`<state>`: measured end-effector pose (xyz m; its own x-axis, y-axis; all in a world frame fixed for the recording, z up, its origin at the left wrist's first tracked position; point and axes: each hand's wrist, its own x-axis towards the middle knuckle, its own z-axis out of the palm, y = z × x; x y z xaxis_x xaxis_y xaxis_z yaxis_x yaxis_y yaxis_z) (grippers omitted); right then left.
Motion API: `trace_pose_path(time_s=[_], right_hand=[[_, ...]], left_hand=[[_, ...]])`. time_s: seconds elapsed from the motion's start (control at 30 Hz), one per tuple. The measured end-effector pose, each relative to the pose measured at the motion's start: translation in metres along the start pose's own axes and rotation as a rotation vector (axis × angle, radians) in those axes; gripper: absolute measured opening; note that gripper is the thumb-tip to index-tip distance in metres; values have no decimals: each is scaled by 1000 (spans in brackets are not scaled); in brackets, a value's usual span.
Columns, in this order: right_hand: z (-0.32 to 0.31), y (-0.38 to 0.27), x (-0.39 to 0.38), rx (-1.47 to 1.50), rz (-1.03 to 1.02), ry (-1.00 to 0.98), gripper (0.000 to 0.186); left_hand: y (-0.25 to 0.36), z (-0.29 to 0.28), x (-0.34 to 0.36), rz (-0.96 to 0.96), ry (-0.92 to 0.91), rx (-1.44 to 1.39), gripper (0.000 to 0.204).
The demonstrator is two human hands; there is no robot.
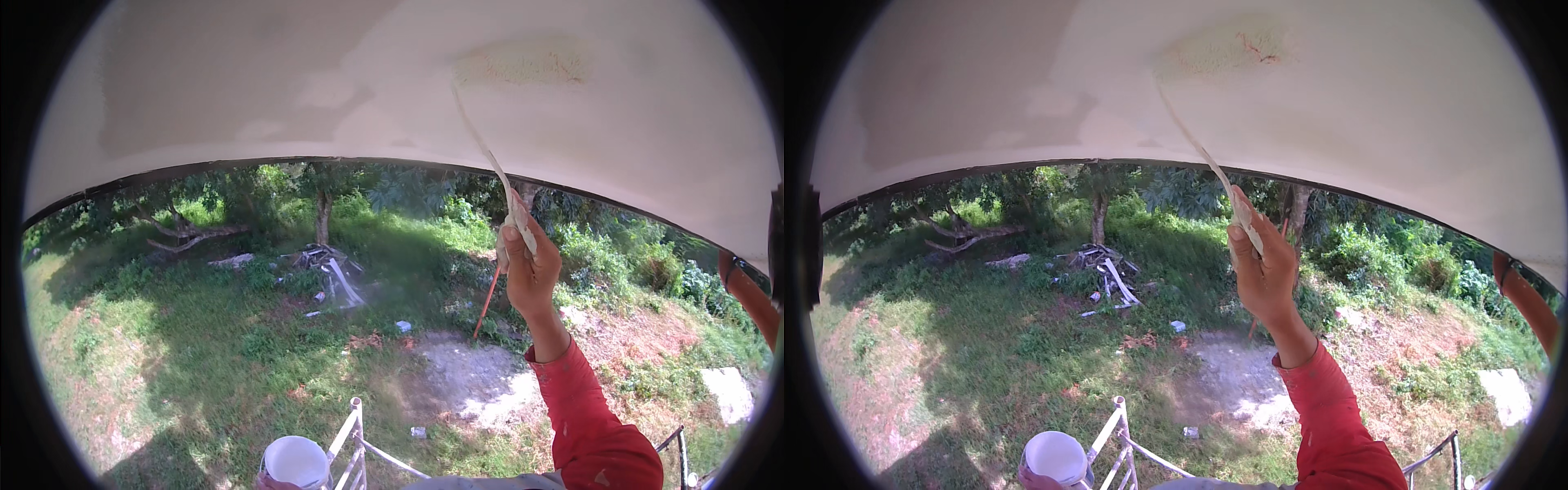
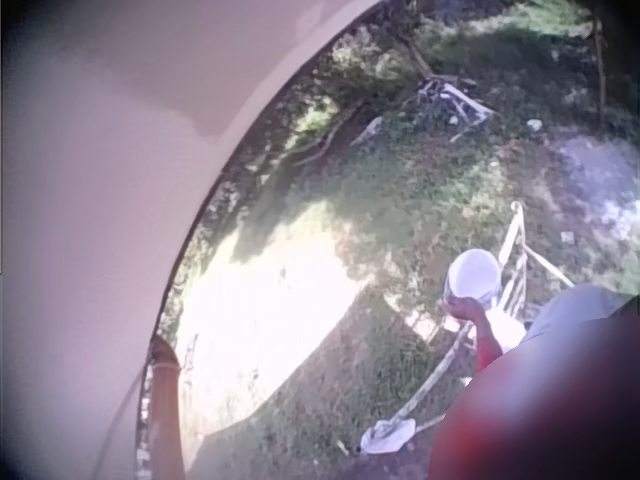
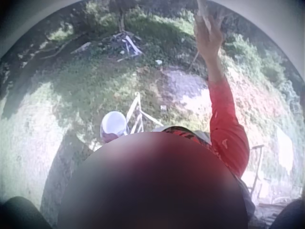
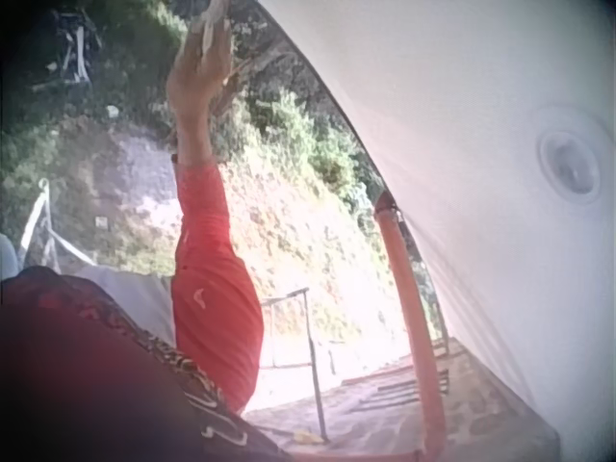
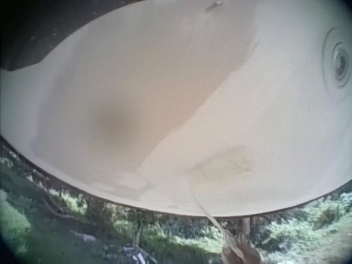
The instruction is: The person stands on a ladder and uses a paint roller to apply white paint to a ceiling. They repeatedly dip the roller into a paint bucket and roll it across the ceiling surface.
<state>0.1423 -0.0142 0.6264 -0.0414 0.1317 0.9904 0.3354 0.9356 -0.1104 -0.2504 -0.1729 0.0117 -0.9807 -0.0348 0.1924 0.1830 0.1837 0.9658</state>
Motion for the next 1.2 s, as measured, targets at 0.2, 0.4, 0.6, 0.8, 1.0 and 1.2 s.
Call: trace_pose_path(time_s=[0.2,0.4,0.6,0.8,1.0,1.2], right_hand=[[-4,-6,8,-31,5,27,40],[-10,-14,9,-40,-13,-1,40],[-13,-18,10,-35,24,4,41],[-10,-7,-2,-175,-43,-10,41],[-15,-18,-1,-308,10,-114,41],[-13,-26,11,-281,-51,-144,41]], left_hand=[[10,-2,-1,-71,-3,-32,33],[23,-3,1,-139,-10,-84,34],[40,-3,2,-246,-2,-179,35],[61,-4,7,-348,6,-281,35],[53,-7,7,-456,11,-376,36],[-2,5,6,-128,37,-201,35]])
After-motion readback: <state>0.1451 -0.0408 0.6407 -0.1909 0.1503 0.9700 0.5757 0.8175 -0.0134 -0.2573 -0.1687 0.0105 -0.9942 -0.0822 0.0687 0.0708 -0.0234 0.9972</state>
